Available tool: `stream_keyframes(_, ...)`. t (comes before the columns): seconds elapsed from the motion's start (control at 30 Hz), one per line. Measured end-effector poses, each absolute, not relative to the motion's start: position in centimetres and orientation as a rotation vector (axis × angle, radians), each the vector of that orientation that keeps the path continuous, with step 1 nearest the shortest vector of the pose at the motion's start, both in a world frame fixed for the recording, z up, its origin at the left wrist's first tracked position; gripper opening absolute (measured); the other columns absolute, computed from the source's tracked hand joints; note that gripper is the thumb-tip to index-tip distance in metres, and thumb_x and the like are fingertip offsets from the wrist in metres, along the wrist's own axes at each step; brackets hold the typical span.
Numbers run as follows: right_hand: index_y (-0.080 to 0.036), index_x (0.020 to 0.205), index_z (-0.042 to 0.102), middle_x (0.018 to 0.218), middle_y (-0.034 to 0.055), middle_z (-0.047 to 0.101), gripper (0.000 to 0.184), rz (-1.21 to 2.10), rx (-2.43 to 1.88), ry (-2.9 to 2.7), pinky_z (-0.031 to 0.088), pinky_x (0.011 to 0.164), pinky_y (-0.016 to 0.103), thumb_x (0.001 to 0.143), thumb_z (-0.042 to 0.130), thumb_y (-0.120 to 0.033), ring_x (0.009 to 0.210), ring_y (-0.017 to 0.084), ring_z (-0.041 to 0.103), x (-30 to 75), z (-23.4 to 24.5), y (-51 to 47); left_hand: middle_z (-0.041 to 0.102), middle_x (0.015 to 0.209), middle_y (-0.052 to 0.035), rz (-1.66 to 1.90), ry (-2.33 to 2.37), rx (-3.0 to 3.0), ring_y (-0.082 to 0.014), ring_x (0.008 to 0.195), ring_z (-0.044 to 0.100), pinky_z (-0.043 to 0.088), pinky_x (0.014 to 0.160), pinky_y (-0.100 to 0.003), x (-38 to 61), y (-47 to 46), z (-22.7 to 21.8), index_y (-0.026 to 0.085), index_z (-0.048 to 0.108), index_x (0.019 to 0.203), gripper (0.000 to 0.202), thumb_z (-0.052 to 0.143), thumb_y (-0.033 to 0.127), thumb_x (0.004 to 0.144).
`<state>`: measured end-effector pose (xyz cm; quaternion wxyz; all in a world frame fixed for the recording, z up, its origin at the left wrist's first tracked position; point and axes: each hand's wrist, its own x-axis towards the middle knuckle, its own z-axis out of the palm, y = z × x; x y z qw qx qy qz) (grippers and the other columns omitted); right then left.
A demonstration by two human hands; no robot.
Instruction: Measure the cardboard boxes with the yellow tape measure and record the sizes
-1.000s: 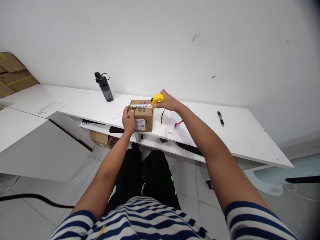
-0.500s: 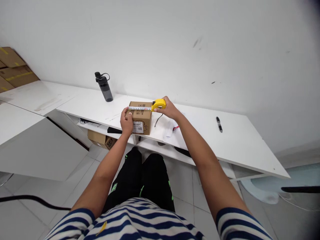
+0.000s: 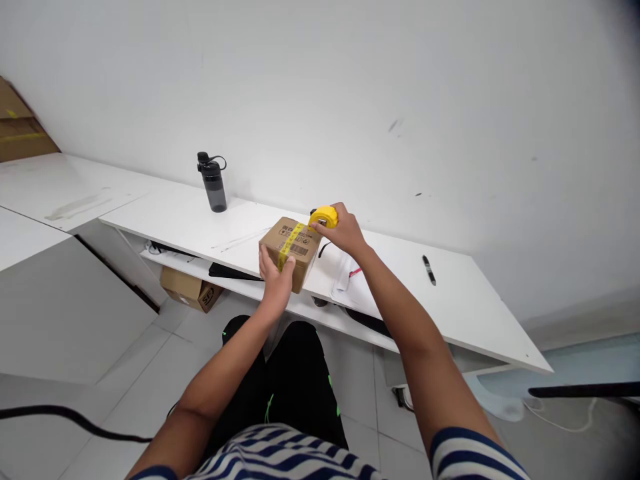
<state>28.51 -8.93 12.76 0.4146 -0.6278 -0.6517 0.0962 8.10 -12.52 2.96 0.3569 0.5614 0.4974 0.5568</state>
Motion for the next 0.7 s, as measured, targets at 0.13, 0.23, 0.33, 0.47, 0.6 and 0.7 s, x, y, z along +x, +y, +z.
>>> stream_keyframes(0.13, -0.026, 0.098, 0.044, 0.090, 0.0016, 0.066, 0.051, 0.322, -1.484, -1.602, 0.046, 0.067, 0.033, 0.071, 0.069, -0.061, 0.079, 0.022, 0.061, 25.3, 13.3, -9.2, 0.025, 0.167, -0.0064, 1.538, 1.310, 1.472, -0.0304, 0.158, 0.011, 0.018, 0.127, -0.051, 5.5, -11.1, 5.7, 0.034, 0.028, 0.155, 0.079, 0.065, 0.046, 0.087)
stream_keyframes(0.23, -0.027, 0.098, 0.043, 0.091, 0.0009, 0.066, 0.050, 0.368, -1.434, -1.633, 0.047, 0.069, 0.033, 0.071, 0.069, -0.060, 0.080, 0.022, 0.062, 23.1, 13.5, -8.1, 0.036, 0.161, -0.0112, 1.443, 1.226, 1.462, -0.0319, 0.153, 0.026, 0.027, 0.123, -0.052, 4.3, -7.7, 6.3, 0.031, 0.031, 0.153, 0.079, 0.069, 0.040, 0.084)
stream_keyframes(0.33, -0.027, 0.100, 0.042, 0.092, 0.0013, 0.067, 0.046, 0.367, -1.403, -1.739, 0.047, 0.073, 0.034, 0.074, 0.067, -0.055, 0.084, 0.022, 0.063, 21.3, 13.3, -6.3, 0.037, 0.160, -0.0173, 1.332, 1.122, 1.321, -0.0287, 0.147, 0.040, 0.039, 0.117, -0.046, 4.6, -5.6, 5.1, 0.025, 0.024, 0.156, 0.083, 0.066, 0.034, 0.085)
stream_keyframes(0.47, -0.027, 0.104, 0.041, 0.095, 0.0025, 0.067, 0.046, 0.403, -1.426, -1.908, 0.047, 0.074, 0.035, 0.076, 0.064, -0.054, 0.085, 0.024, 0.063, 19.8, 12.4, -4.9, 0.041, 0.160, -0.0114, 1.386, 1.065, 1.302, -0.0239, 0.141, 0.049, 0.045, 0.113, -0.038, 5.5, -5.5, 3.7, 0.028, 0.031, 0.155, 0.072, 0.059, 0.030, 0.088)
stream_keyframes(0.6, -0.027, 0.104, 0.039, 0.097, 0.0035, 0.067, 0.046, 0.398, -1.456, -1.967, 0.046, 0.072, 0.035, 0.077, 0.063, -0.055, 0.087, 0.025, 0.064, 19.7, 11.9, -5.1, 0.056, 0.149, -0.0038, 1.451, 1.019, 1.428, -0.0246, 0.136, 0.054, 0.045, 0.114, -0.042, 5.4, -5.9, 3.7, 0.030, 0.053, 0.144, 0.056, 0.057, 0.027, 0.088)
stream_keyframes(0.7, -0.027, 0.102, 0.038, 0.095, 0.0039, 0.067, 0.048, 0.392, -1.516, -1.982, 0.045, 0.068, 0.034, 0.076, 0.065, -0.057, 0.084, 0.026, 0.064, 20.9, 12.1, -6.4, 0.064, 0.141, -0.0052, 1.434, 1.051, 1.435, -0.0254, 0.130, 0.059, 0.045, 0.114, -0.043, 5.0, -6.0, 3.9, 0.026, 0.063, 0.135, 0.047, 0.057, 0.028, 0.088)
